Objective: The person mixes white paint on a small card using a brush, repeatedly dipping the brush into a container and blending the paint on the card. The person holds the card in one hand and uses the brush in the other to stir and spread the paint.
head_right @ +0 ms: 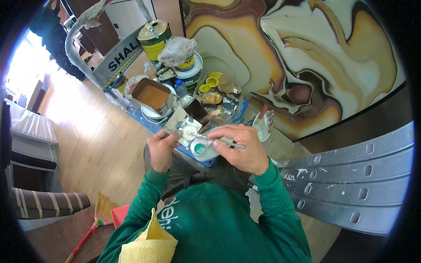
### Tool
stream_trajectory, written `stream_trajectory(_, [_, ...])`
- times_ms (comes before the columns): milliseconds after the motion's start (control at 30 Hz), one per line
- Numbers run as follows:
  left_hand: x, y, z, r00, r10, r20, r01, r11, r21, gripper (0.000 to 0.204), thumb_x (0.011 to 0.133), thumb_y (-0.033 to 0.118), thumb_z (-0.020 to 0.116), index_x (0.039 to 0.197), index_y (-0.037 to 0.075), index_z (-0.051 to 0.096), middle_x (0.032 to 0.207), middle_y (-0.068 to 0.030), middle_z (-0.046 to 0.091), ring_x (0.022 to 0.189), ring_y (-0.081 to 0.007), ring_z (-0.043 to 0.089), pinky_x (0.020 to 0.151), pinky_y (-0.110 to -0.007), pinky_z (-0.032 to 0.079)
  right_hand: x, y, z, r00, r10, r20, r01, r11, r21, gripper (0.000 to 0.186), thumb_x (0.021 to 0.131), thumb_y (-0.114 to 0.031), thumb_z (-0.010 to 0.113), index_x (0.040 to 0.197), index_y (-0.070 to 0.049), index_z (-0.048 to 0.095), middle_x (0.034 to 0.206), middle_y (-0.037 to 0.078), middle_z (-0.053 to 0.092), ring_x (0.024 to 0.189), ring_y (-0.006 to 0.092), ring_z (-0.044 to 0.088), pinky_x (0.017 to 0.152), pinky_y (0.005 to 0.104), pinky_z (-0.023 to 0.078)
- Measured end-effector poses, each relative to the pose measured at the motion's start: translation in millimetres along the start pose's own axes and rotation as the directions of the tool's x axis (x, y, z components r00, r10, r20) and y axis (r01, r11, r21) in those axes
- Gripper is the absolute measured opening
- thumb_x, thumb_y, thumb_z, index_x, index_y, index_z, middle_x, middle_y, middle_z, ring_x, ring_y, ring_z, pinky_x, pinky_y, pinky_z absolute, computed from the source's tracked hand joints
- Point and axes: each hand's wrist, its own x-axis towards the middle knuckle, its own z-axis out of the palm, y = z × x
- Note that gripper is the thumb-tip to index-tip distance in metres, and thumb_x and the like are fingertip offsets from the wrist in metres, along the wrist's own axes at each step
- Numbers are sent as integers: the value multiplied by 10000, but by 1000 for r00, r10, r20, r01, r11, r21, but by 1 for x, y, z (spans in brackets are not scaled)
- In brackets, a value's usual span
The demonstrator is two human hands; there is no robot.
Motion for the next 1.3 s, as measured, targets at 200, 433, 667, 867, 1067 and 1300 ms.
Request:
stream_trajectory(200, [-1,3,4,1000,6,16,-6,1000,1,136,783,38,735,865,-66,705,741,-44,659,602,-83,566,564,-223,464,-1,-1,-1,999,51,4,-51,998,20,163,787,-96,656,929,-43,714,891,130,712,829,280,684,775,351,508])
stream_trajectory(433, [-2,2,5,999,43,32,-45,997,66,141,792,56,726,831,-75,689,722,-41,643,626,-91,575,579,-237,474,-5,-2,-6,997,61,-50,-60,998,28,162,798,-77,650,933,-12,712,903,134,718,830,238,691,759,327,516])
stream_trajectory(667, [-9,10,14,999,25,25,-24,998,-51,150,769,6,762,703,-12,629,660,-29,583,564,-82,522,543,-242,486,-4,-6,-13,996,88,9,-88,996,7,181,810,-15,631,970,26,708,964,124,715,899,201,666,848,305,494])
stream_trajectory(867, [-7,6,12,998,37,41,-36,999,-36,96,778,6,743,802,-61,679,736,-55,651,617,-86,588,541,-227,502,-5,-13,-14,998,49,39,-47,998,-48,183,810,-21,629,969,25,707,947,124,717,881,191,662,835,309,494])
stream_trajectory(1067, [-4,1,12,999,44,29,-44,999,-13,174,780,10,746,674,-19,612,664,-17,588,588,-70,552,529,-228,496,-8,-9,-5,999,-11,31,13,998,-69,172,803,-41,645,954,9,709,900,126,717,824,203,677,773,303,505])
stream_trajectory(1300, [-4,0,14,999,35,36,-35,999,-7,192,774,19,754,660,-11,603,654,-9,575,577,-73,547,509,-227,474,-8,-8,-8,999,29,34,-28,999,-45,169,806,-30,644,958,17,704,913,123,714,846,209,670,797,311,502])
